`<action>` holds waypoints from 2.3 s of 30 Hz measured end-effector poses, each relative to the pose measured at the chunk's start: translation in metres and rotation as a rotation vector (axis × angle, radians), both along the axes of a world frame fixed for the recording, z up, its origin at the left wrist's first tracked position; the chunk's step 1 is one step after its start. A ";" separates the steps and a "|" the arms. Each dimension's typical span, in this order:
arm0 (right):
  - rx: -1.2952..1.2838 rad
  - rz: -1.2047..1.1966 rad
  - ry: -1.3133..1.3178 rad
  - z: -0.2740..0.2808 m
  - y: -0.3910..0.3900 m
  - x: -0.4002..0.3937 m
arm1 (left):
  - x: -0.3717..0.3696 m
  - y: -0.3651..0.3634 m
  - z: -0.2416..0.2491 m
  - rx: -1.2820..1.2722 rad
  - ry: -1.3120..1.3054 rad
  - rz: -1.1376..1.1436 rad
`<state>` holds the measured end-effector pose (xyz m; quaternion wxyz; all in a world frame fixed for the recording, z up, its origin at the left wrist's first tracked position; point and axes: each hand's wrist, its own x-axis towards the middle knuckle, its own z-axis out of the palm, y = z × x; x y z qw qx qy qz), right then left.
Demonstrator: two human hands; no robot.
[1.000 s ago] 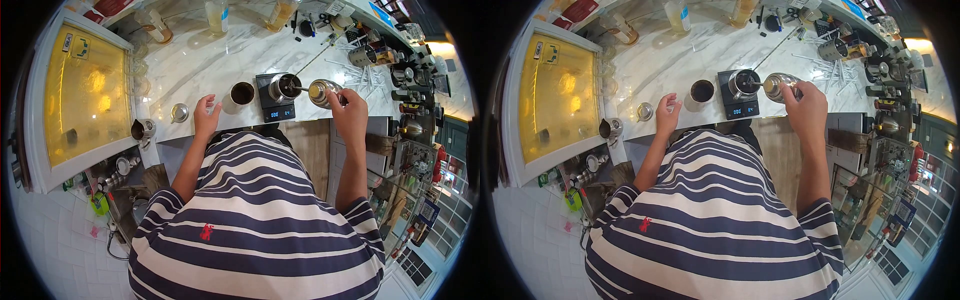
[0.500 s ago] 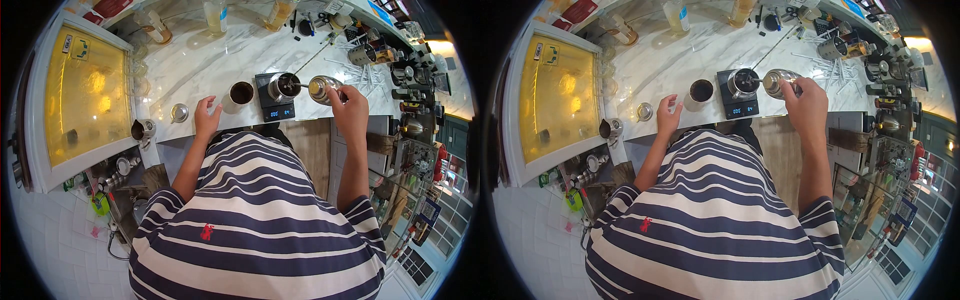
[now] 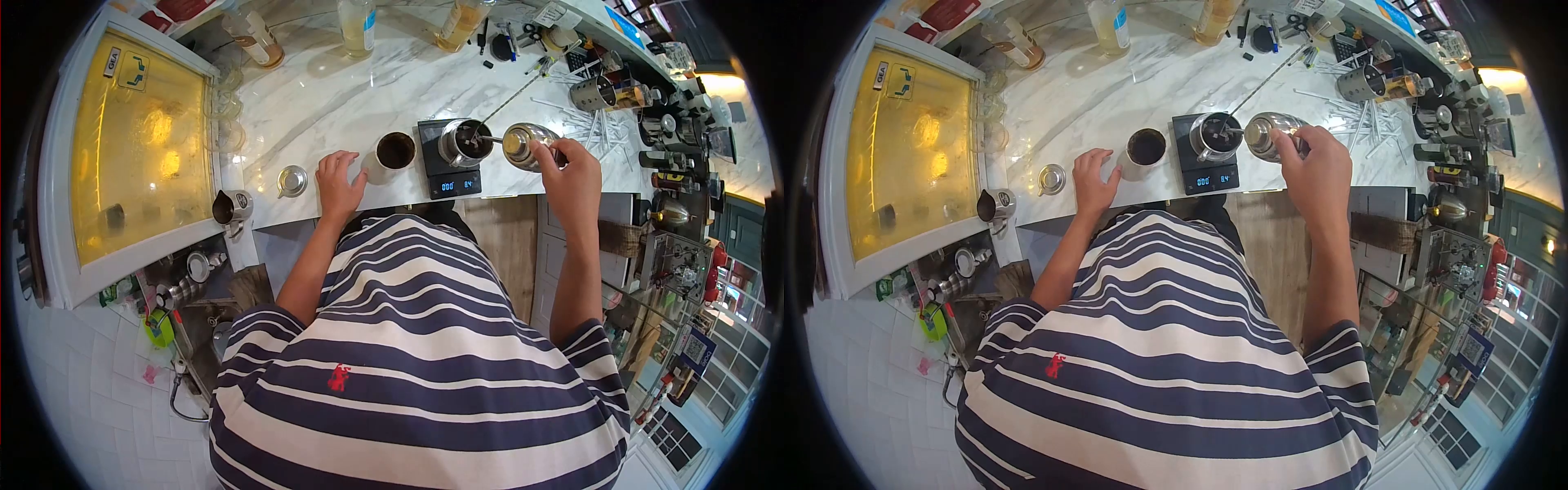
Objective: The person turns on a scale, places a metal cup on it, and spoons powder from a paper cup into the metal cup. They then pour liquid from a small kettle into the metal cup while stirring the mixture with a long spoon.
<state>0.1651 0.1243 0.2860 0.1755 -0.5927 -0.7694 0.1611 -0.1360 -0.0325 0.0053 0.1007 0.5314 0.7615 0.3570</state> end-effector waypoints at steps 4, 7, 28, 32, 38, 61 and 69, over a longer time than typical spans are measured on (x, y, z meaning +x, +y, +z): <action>-0.003 -0.003 -0.005 0.000 0.000 -0.001 | 0.002 0.000 -0.004 -0.017 0.060 0.008; 0.004 -0.001 0.000 -0.002 0.002 -0.001 | 0.001 -0.001 -0.010 -0.006 0.109 0.002; -0.018 -0.019 0.029 -0.005 0.003 -0.002 | 0.003 0.001 -0.009 -0.017 0.187 0.007; -0.008 -0.017 0.033 -0.006 0.003 0.000 | 0.004 0.001 -0.007 -0.011 0.182 0.007; -0.012 -0.026 0.019 -0.005 0.002 0.003 | 0.004 0.001 -0.004 -0.022 0.173 0.010; 0.014 0.018 0.049 -0.002 -0.003 0.007 | 0.005 0.001 -0.010 -0.028 0.167 0.012; 0.002 0.011 0.051 -0.001 -0.002 0.006 | 0.005 0.001 -0.011 -0.032 0.176 0.012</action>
